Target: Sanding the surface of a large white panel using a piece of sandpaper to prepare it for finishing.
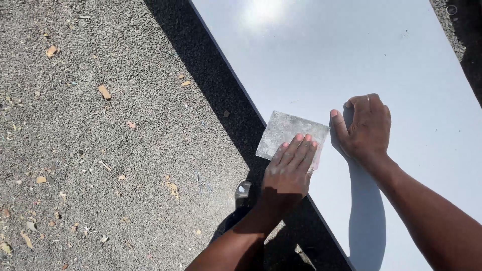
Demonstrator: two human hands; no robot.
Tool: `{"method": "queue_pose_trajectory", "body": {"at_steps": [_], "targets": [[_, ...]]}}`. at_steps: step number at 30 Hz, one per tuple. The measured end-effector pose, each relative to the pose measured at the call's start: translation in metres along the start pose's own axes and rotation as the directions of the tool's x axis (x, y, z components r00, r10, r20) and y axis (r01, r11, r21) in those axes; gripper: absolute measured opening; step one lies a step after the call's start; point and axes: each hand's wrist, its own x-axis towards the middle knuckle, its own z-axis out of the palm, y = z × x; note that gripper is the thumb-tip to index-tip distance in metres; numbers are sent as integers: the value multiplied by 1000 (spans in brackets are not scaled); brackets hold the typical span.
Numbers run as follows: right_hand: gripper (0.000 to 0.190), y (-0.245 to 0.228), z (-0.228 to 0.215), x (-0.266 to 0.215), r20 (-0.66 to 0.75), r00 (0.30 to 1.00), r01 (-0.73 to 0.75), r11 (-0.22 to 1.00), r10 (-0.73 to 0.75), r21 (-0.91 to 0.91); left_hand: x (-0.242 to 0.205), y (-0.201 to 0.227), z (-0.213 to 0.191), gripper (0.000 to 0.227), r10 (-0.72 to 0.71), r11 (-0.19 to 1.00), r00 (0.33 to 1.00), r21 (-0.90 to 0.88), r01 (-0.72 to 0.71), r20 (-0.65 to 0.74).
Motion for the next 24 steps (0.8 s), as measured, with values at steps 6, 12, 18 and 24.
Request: {"method": "queue_pose_trajectory", "body": {"at_steps": [6, 12, 18, 24], "targets": [[44, -3, -10, 5, 25, 1000, -3, 1000, 3, 17, 70, -35, -9, 62, -379, 898, 926, 238, 370, -9], [45, -11, -24, 9, 66, 997, -49, 993, 43, 105, 50, -39, -20, 60, -35, 982, 987, 190, 4, 157], [40, -15, -30, 10, 69, 997, -53, 994, 46, 96, 51, -17, -10, 60, -141, 981, 979, 157, 118, 149], [40, -7, -23, 4, 1, 1000, -9, 997, 9, 83, 106, -58, -37, 58, -350, 885, 931, 362, 291, 106]]}}
